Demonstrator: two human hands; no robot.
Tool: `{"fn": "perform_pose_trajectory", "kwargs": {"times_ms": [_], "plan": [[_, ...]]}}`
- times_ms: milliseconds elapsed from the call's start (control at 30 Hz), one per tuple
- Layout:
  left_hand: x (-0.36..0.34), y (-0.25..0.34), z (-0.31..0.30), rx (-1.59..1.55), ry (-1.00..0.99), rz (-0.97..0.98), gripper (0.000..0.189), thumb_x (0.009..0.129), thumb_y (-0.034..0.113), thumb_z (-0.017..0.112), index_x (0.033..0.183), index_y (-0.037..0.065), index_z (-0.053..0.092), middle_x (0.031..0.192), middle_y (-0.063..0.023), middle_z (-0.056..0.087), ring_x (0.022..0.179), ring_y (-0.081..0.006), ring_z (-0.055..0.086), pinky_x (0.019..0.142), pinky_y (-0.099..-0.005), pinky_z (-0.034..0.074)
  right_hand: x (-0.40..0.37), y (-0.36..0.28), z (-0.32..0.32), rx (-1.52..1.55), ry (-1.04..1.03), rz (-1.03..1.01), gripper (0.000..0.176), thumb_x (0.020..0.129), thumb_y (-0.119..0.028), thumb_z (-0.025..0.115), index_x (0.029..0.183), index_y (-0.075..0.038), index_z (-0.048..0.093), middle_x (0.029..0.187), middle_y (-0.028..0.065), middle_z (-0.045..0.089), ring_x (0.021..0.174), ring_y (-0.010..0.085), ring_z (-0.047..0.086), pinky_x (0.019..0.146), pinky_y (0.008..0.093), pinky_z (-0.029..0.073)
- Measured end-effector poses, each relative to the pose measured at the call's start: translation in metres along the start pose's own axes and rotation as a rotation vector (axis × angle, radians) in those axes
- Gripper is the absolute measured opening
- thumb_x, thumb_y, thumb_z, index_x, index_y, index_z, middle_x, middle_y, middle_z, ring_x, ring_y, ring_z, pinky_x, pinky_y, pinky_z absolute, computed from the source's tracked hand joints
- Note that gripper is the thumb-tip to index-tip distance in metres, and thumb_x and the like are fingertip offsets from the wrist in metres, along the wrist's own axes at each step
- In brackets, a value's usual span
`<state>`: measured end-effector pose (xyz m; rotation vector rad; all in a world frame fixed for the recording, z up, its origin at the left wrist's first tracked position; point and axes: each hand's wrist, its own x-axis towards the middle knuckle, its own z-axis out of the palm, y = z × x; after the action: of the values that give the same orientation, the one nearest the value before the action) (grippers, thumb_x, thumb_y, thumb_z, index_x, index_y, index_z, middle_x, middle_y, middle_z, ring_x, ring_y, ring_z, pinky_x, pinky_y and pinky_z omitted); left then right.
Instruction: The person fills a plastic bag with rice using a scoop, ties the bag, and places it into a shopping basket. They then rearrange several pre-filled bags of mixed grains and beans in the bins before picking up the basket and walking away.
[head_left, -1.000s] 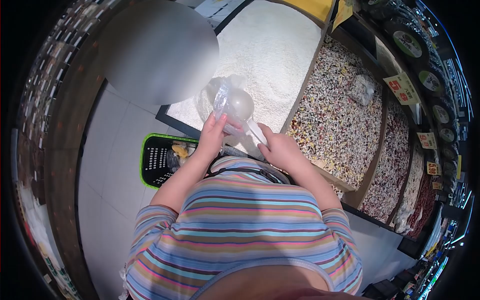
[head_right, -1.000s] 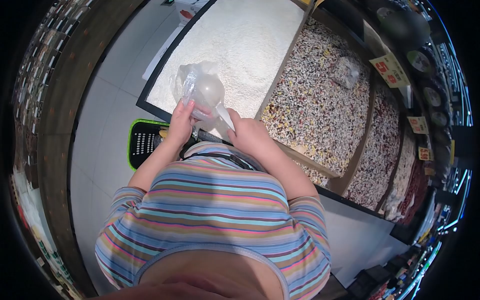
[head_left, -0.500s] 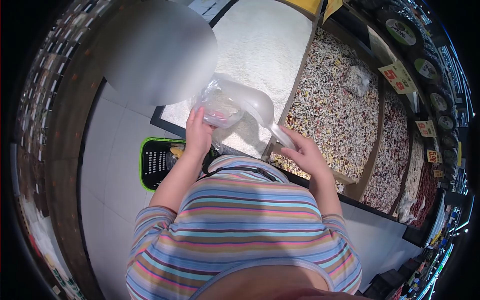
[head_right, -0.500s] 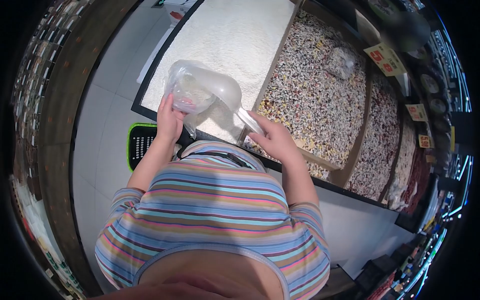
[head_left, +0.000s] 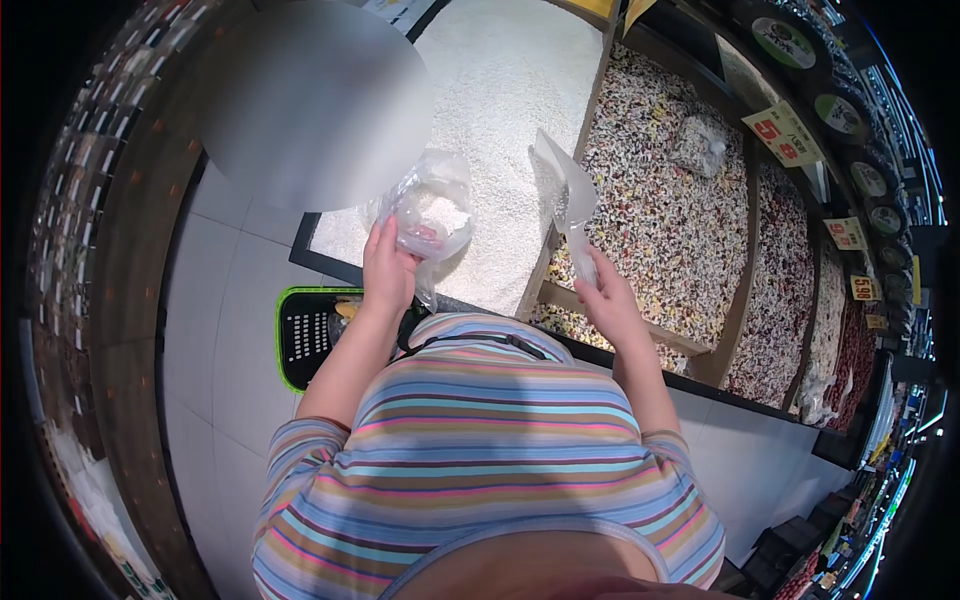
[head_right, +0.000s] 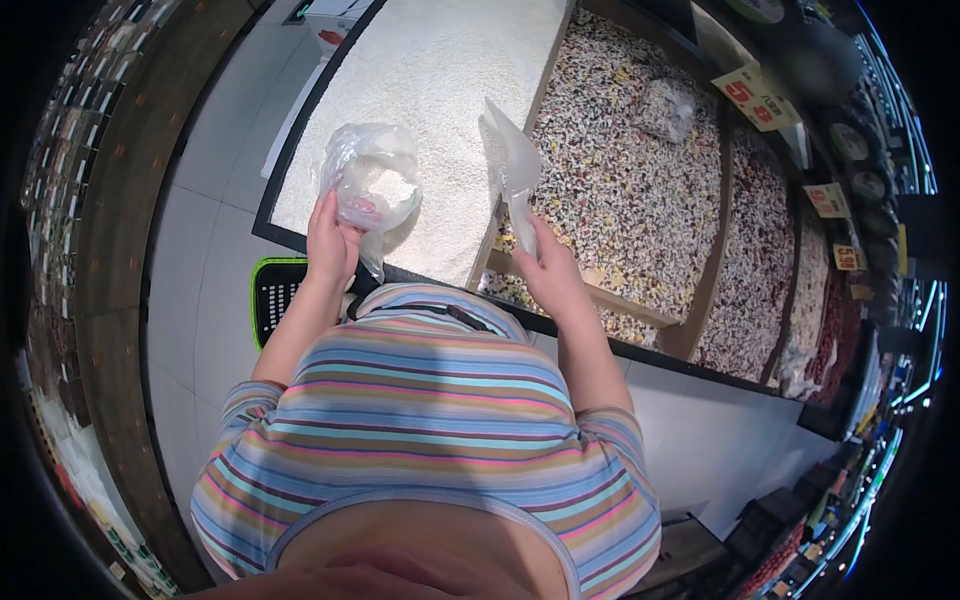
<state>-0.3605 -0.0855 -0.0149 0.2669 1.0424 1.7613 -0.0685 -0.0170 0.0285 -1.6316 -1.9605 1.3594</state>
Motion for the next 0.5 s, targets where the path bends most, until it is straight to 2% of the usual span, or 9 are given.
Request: {"fn": "perform_pose_trajectory", "kwargs": {"times_ms": [100,133,233,267,367,500], "plan": [[0.0,0.001,0.001,-0.012,0.002,-0.013,0.035,0.099,0.022,0.034,0.128,0.002,0.04,0.104,-0.0125,0.057,0.089,-0.0217,0.059,0.08,-0.0393,0.05,0.017,0.001,0.026,-0.117,-0.02,-0.109,0.061,0.084,-0.023,0.054,0.136,-0.001,0.032,0.1,0.0282,0.061,0.094,0.0383,0.061,0.083,0.0414,0.046],[0.0,0.002,0.002,-0.012,0.008,-0.021,0.036,0.099,0.022,0.034,0.129,0.002,0.039,0.105,-0.0126,0.056,0.09,-0.0216,0.059,0.081,-0.0392,0.05,0.021,-0.011,0.03,-0.152,-0.085,-0.055,0.064,0.085,-0.024,0.053,0.137,0.002,0.028,0.105,0.0299,0.059,0.099,0.043,0.058,0.087,0.0442,0.044],[0.001,0.0,-0.003,0.002,-0.004,-0.038,0.038,0.099,0.022,0.034,0.13,0.002,0.039,0.108,-0.0127,0.056,0.092,-0.0215,0.058,0.082,-0.0392,0.049,0.054,0.002,0.055,-0.14,-0.042,-0.153,0.062,0.087,-0.017,0.054,0.141,-0.003,0.025,0.076,0.015,0.06,0.065,0.0194,0.059,0.058,0.0311,0.047],[0.002,-0.001,-0.004,0.009,-0.013,-0.042,0.038,0.099,0.022,0.034,0.131,0.002,0.039,0.109,-0.0128,0.055,0.092,-0.0215,0.058,0.082,-0.0393,0.049,0.062,-0.002,0.057,-0.057,-0.072,-0.105,0.063,0.088,-0.017,0.054,0.141,-0.004,0.024,0.075,0.0138,0.059,0.063,0.0185,0.058,0.054,0.0307,0.046],[0.002,-0.003,-0.001,-0.049,0.028,-0.038,0.036,0.098,0.023,0.038,0.127,0.001,0.041,0.098,-0.0135,0.058,0.086,-0.0235,0.06,0.077,-0.0398,0.05,0.082,-0.029,0.059,0.143,-0.135,-0.004,0.063,0.089,-0.018,0.053,0.143,-0.008,0.021,0.073,0.0105,0.057,0.057,0.0155,0.055,0.043,0.0291,0.042],[0.002,-0.004,-0.003,-0.006,0.015,-0.06,0.038,0.099,0.022,0.034,0.131,0.002,0.039,0.109,-0.0126,0.055,0.094,-0.0215,0.057,0.082,-0.0394,0.049,0.112,-0.033,0.065,0.235,-0.152,0.027,0.066,0.088,-0.018,0.053,0.143,-0.008,0.018,0.072,0.0093,0.056,0.047,0.0153,0.05,0.036,0.0284,0.037]]}}
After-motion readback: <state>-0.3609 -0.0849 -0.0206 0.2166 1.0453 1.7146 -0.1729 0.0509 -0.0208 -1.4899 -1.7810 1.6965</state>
